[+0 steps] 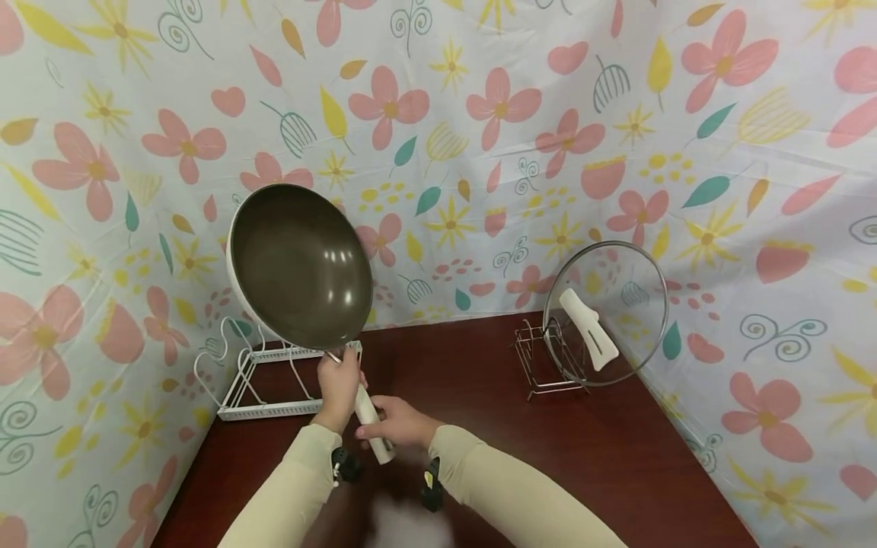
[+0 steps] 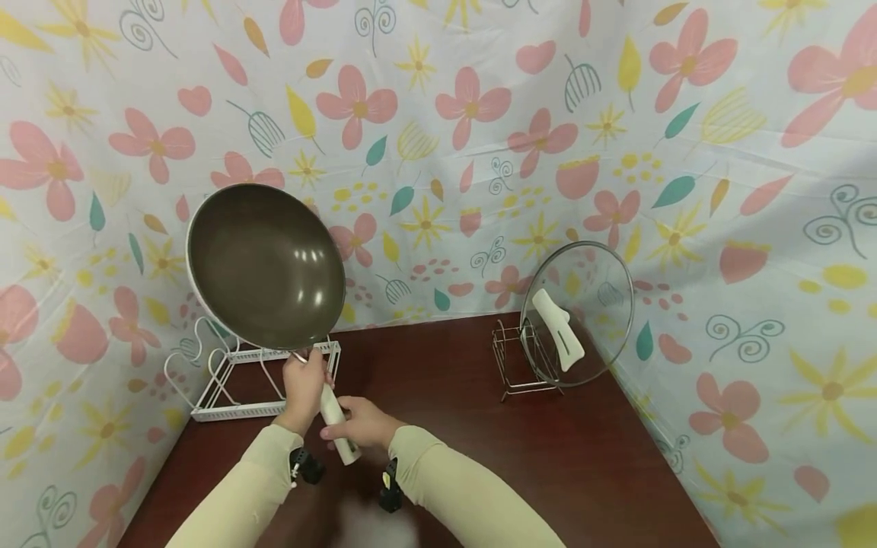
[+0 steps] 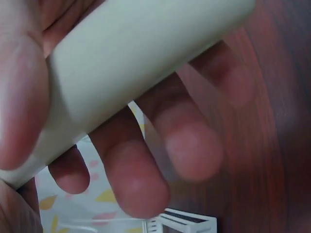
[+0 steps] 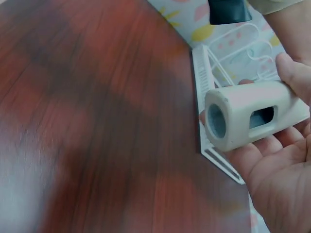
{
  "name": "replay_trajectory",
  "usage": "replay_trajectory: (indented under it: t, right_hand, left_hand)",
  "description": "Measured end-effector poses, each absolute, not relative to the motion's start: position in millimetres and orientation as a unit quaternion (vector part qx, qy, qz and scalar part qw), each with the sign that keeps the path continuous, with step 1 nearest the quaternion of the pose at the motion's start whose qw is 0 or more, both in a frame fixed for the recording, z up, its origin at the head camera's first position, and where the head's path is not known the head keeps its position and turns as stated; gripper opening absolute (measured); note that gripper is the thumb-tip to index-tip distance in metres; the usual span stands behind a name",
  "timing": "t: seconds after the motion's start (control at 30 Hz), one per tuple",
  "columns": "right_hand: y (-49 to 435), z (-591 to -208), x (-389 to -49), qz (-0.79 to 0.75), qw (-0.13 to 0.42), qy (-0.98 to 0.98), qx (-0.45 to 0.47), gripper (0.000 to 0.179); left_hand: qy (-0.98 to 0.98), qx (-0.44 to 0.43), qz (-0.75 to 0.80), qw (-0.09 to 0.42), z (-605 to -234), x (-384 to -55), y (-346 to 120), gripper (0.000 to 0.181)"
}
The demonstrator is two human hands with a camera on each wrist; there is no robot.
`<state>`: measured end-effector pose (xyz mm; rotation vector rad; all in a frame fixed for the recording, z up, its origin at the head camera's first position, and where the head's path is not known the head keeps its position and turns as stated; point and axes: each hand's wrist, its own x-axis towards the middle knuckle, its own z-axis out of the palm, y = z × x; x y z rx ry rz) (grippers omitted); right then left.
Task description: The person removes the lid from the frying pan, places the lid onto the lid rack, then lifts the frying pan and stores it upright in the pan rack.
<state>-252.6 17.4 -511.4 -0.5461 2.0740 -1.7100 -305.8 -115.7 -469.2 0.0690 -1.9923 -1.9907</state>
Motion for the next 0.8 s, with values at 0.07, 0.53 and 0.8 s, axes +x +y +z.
replay_trajectory:
  t: [0.07, 0.53, 0.8]
  right_hand:
    - [12, -510, -253, -0.619, 0.198, 0.736, -0.191, 0.026]
    - [-16, -505, -265, -0.677, 0.206, 0.683, -0.179, 0.029]
    - [-28, -504, -261, -0.672, 0.205, 0.684, -0.195, 0.028]
  left_hand:
    - [-0.709, 0.019, -0.688, 0.156, -467, -306, -121, 0.031]
    - [-0.665, -0.018, -0.746, 0.035, -457, -314, -149, 0.019]
    - [-0.676, -0.008, -0.733, 0.067, -453, -309, -154, 0.023]
